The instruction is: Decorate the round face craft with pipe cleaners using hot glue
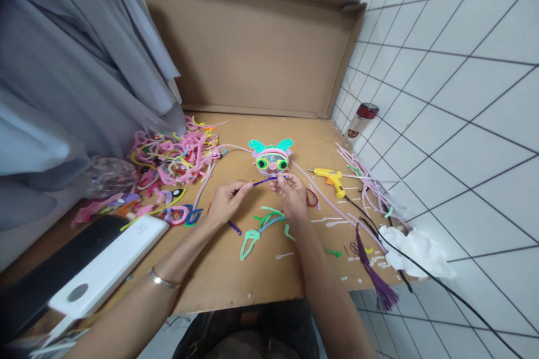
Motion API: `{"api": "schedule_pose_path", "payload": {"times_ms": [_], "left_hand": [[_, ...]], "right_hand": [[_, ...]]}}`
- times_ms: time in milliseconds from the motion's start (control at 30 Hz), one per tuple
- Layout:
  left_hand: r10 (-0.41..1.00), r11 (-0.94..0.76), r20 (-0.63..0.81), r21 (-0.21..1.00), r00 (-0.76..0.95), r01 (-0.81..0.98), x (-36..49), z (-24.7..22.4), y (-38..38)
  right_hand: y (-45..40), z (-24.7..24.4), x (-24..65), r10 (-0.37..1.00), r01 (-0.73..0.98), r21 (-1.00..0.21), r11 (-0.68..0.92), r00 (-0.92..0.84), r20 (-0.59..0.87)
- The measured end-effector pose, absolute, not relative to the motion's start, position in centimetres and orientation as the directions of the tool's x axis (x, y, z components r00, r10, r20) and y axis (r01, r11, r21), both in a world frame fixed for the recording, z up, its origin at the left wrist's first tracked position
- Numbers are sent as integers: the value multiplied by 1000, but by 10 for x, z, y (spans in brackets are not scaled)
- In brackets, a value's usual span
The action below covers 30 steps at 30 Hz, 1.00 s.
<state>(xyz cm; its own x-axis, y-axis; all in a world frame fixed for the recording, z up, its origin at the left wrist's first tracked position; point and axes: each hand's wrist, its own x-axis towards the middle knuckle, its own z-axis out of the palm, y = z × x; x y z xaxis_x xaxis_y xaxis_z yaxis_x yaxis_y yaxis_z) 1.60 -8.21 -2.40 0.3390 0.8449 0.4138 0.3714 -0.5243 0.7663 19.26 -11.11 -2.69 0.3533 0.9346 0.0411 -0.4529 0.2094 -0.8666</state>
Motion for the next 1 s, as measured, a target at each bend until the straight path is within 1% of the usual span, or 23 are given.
{"api": "schedule_pose_path", "payload": {"times_ms": [133, 333, 433, 500, 600, 667, 733, 800, 867, 900, 933, 967, 1000], "left_hand": [[844, -524, 427, 787, 324, 327, 15, -22, -78], [833, -549, 472, 772, 288, 321, 13, -22, -76], [831, -553, 475, 758, 288, 345, 12, -24, -75], [840, -541, 462, 741, 282, 397, 11, -27, -74], [841, -541, 470, 718, 268, 438, 12, -28, -75], [827, -561, 489, 692, 277, 454, 14, -28, -78], [818, -575, 488, 674, 304, 464, 17, -26, -82], [823, -566, 454, 709, 342, 420, 20, -26, -86], [834, -534, 410, 768, 370, 353, 22, -26, -89], [841, -516, 394, 790, 371, 331, 22, -27, -89], [850, -500, 385, 804, 360, 321, 22, -28, -89], [858, -489, 381, 811, 345, 320, 22, -29, -88], [865, -481, 379, 815, 330, 323, 22, -30, -87]], "right_hand": [[-111, -25, 194, 943, -475, -854, 212, 328, 52], [-111, -24, 195, 958, -513, -833, 204, 279, 63], [-112, -23, 195, 949, -453, -864, 220, 304, 82], [-113, -23, 195, 932, -331, -915, 231, 346, 110], [-114, -24, 192, 892, -77, -966, 247, 407, 196], [-115, -26, 186, 879, 59, -962, 268, 394, 269], [-115, -28, 179, 879, 147, -943, 297, 343, 330], [-116, -29, 174, 878, 219, -921, 323, 295, 378], [-118, -26, 176, 866, 346, -884, 316, 276, 417], [-120, -23, 180, 857, 447, -851, 277, 286, 429], [-123, -19, 185, 849, 565, -800, 203, 305, 431], [-126, -16, 191, 841, 687, -722, 86, 338, 422], [-129, -12, 197, 842, 788, -613, -65, 373, 390]]}}
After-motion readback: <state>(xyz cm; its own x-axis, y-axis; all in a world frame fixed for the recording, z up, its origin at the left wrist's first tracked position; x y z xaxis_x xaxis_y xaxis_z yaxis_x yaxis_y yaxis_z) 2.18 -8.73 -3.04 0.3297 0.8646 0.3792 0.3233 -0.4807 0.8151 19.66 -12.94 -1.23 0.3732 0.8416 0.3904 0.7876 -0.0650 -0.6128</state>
